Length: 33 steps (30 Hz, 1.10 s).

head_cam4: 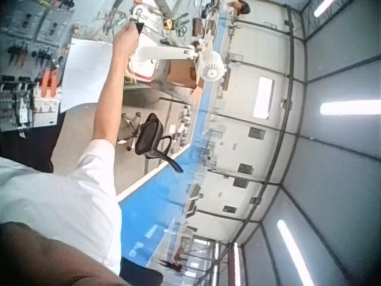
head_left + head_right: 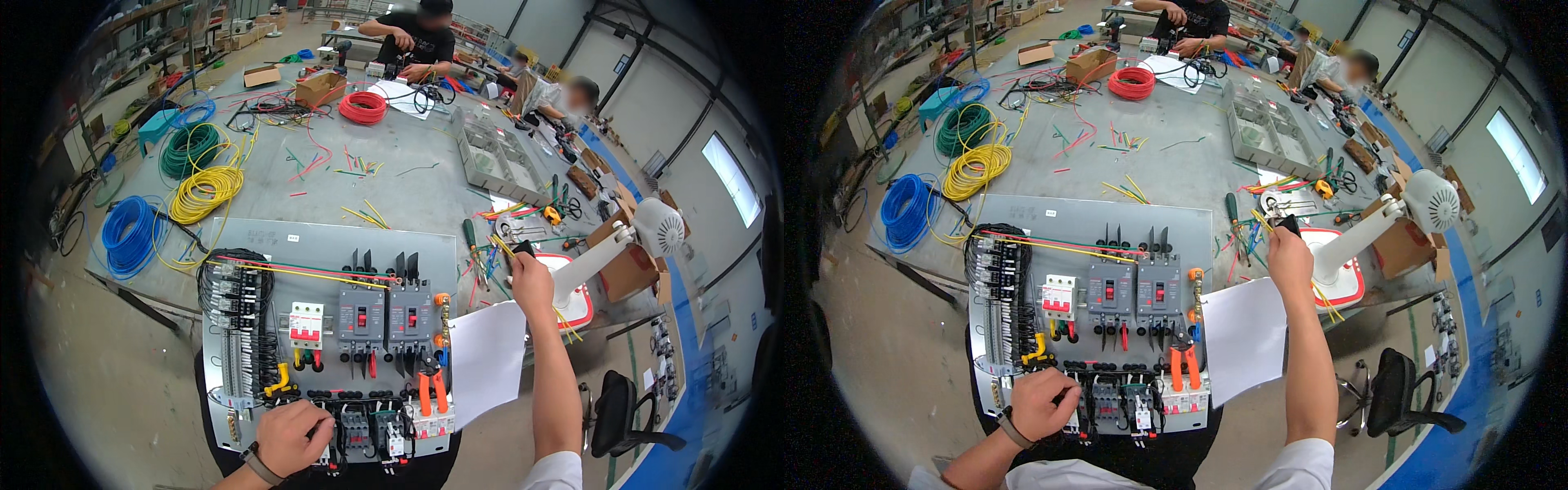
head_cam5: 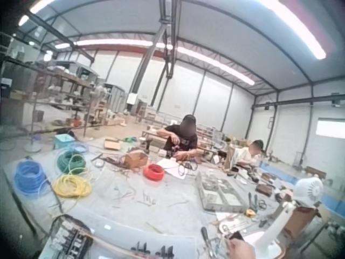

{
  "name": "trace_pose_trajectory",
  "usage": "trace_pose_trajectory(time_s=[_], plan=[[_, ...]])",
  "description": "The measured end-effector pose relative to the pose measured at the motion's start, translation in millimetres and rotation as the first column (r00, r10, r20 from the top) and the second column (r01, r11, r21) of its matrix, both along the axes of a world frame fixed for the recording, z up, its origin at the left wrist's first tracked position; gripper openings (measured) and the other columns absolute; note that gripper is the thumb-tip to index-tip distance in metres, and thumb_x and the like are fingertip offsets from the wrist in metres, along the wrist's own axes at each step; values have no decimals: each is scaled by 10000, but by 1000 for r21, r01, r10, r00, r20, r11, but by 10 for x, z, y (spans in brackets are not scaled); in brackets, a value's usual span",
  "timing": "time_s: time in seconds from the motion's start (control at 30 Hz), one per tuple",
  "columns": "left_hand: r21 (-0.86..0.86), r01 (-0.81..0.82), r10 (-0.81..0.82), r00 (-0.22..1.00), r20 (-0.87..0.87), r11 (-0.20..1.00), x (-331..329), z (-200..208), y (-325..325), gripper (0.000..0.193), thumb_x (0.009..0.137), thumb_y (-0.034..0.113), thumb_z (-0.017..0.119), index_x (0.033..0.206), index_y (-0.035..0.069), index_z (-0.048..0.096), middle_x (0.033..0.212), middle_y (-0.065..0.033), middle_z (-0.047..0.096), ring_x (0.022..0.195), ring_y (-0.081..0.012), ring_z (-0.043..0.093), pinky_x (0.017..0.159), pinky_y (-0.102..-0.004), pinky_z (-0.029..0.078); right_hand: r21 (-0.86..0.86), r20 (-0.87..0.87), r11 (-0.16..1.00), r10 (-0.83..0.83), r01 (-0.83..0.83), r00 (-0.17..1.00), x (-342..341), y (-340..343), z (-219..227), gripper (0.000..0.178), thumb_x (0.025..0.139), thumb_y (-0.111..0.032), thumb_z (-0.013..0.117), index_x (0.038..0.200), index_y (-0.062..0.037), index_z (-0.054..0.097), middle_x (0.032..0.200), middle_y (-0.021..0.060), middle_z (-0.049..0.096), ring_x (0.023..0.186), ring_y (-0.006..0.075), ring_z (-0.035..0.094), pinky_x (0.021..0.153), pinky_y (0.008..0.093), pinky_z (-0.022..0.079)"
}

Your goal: The person strips and twists colored wires, then inserts them into terminal blocks on an electrical panel. They use a screwdriver to tighten the connections and repeat the process with multiple wires.

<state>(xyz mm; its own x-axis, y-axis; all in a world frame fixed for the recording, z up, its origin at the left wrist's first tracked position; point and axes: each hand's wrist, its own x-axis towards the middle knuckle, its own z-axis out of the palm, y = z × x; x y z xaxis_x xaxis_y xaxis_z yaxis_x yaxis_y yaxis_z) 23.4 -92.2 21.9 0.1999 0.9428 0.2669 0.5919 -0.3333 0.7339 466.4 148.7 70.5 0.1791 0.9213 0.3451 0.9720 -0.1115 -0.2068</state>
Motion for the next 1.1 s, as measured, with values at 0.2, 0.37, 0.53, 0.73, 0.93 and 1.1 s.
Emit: trace_pose_trajectory(time_s=[0.2,0.37,0.53,0.73,0.93,1.1], plan=[[6,-9,8,999,37,1000,-30,25,-15,85,905,156,767,870,85,737,757,-51,652,655,-272,668,574,-381,513,174,-256,977,169,-126,952,-158,-309,191,195,1049,-178,654,1099,-14,747,784,154,708,688,279,665,669,391,510],[-320,54,85,910,406,946,-170,97,27,139,1010,158,724,1034,35,786,891,-65,732,743,-153,704,648,-305,529,128,-480,921,381,-367,790,-944,-1306,554,68,998,-23,677,989,19,730,753,45,624,664,118,564,608,286,444],[-468,518,316,358,879,716,-347,679,242,430,1106,274,621,1379,-58,636,1129,-203,750,904,-229,738,774,-320,589,124,-337,501,833,-856,439,-1724,-1948,579,255,831,-65,809,1079,-117,833,874,36,759,718,236,693,605,360,532],[-337,472,199,317,927,815,-683,753,34,225,1088,140,608,1213,-43,648,1039,-194,758,930,-257,759,790,-363,601,49,-451,436,812,-898,370,-2300,-2004,548,288,816,-106,859,1101,-129,830,906,29,747,820,246,699,720,371,531],[-117,292,138,-53,989,949,-1151,994,-279,183,1055,140,671,1086,-9,569,824,-192,720,670,-368,744,604,-499,641,389,-296,642,766,-660,570,-2415,-1717,571,302,839,-72,825,1138,-75,785,1141,90,723,1055,304,669,945,430,517],[135,26,-137,97,986,990,-1519,1202,-496,166,1076,107,636,1048,12,503,735,-180,692,577,-383,729,503,-509,643,246,-429,863,505,-441,750,-2064,-1080,99,206,921,-61,758,1124,-22,756,1063,142,722,931,298,691,815,372,542]])
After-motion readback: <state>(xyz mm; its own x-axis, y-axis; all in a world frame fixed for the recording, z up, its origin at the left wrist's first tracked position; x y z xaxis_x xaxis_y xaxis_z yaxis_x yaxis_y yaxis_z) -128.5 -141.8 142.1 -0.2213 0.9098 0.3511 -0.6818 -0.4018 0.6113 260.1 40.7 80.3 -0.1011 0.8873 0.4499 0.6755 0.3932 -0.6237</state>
